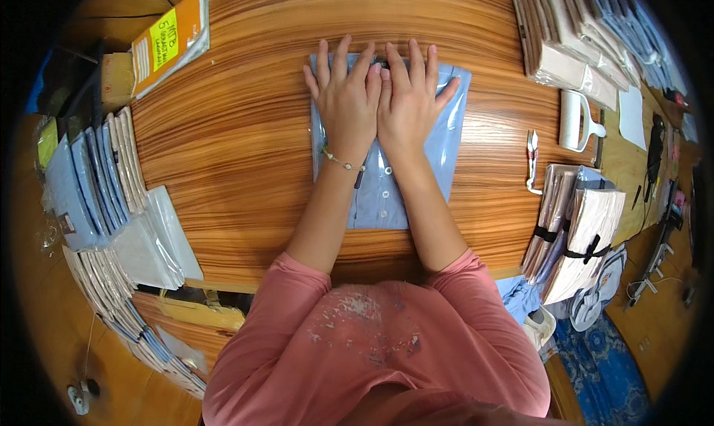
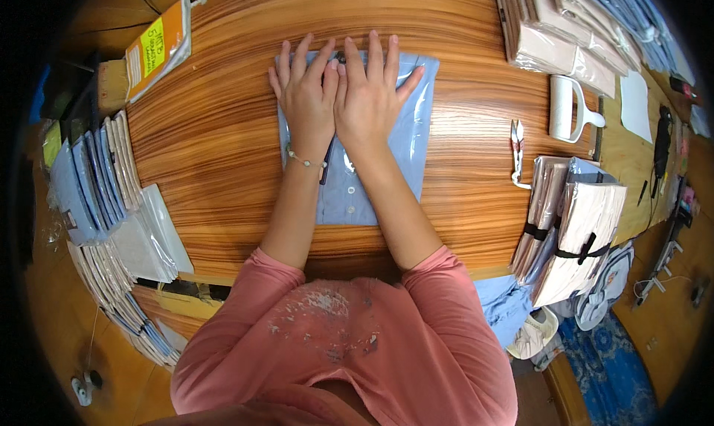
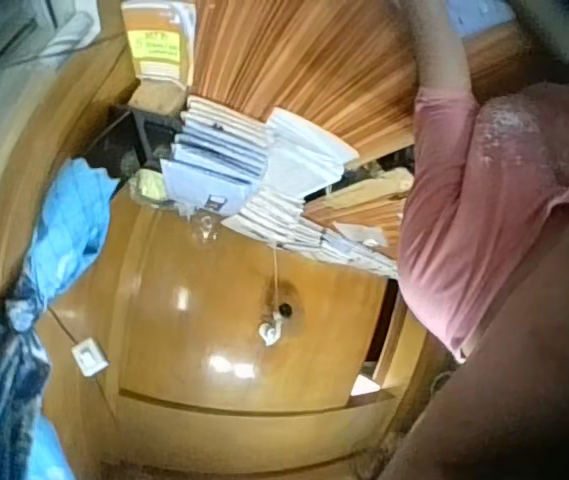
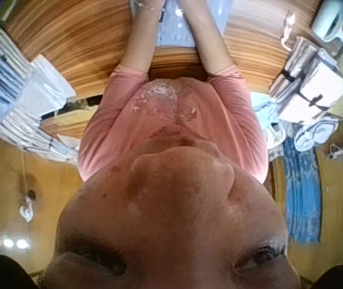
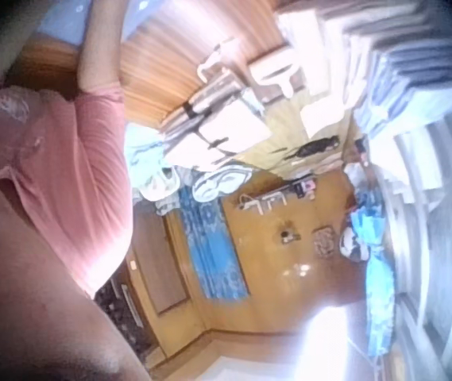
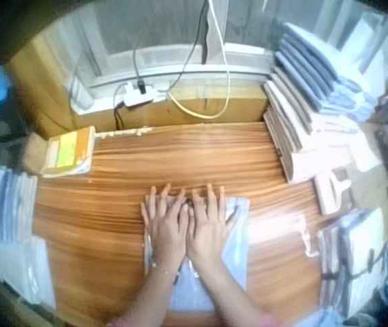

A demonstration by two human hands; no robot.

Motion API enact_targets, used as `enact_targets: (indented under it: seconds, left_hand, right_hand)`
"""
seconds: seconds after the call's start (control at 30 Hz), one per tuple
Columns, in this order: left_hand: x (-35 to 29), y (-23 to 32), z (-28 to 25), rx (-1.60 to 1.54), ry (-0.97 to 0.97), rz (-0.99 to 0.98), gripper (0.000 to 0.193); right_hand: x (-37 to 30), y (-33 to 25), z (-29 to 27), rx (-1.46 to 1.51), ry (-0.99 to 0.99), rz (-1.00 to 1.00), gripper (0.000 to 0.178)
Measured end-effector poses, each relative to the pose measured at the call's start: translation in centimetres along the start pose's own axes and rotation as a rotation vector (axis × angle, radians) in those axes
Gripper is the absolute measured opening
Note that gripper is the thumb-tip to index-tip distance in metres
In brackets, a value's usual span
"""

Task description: The person picks up a shirt, spreads it on a table, and folds it using a template board. The person then places the folded shirt into a plastic bag, seals the bag, and moves it to a stack of finished items.

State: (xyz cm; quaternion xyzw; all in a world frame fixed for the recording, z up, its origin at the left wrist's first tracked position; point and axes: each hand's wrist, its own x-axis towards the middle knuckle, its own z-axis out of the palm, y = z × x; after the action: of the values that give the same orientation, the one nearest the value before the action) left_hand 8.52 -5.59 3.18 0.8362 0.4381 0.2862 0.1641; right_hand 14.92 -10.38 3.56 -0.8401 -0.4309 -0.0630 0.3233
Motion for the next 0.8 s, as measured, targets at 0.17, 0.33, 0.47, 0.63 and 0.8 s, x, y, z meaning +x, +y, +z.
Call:
enact_targets:
  seconds: [0.17,0.33,0.47,0.63,0.8]
  left_hand:
    - [0.6,0.1,0.2,0.007,-0.027,-0.003,0.031]
    - [0.6,0.1,0.3,0.025,-0.02,0.006,0.03]
    - [0.3,0.0,0.5,0.036,-0.002,0.011,0.031]
    - [-0.2,-0.2,0.8,0.037,0.009,0.025,0.031]
    - [0.1,-0.5,0.8,0.007,-0.02,0.035,0.033]
  right_hand:
    - [0.1,0.3,0.4,-0.013,-0.02,0.024,0.032]
    - [0.2,0.5,0.5,-0.015,-0.02,0.024,0.032]
    - [-0.1,0.5,0.8,-0.022,-0.023,0.02,0.032]
    - [-0.4,0.5,0.7,-0.001,-0.03,0.038,0.032]
    - [-0.1,1.1,1.0,-0.002,-0.077,0.038,0.036]
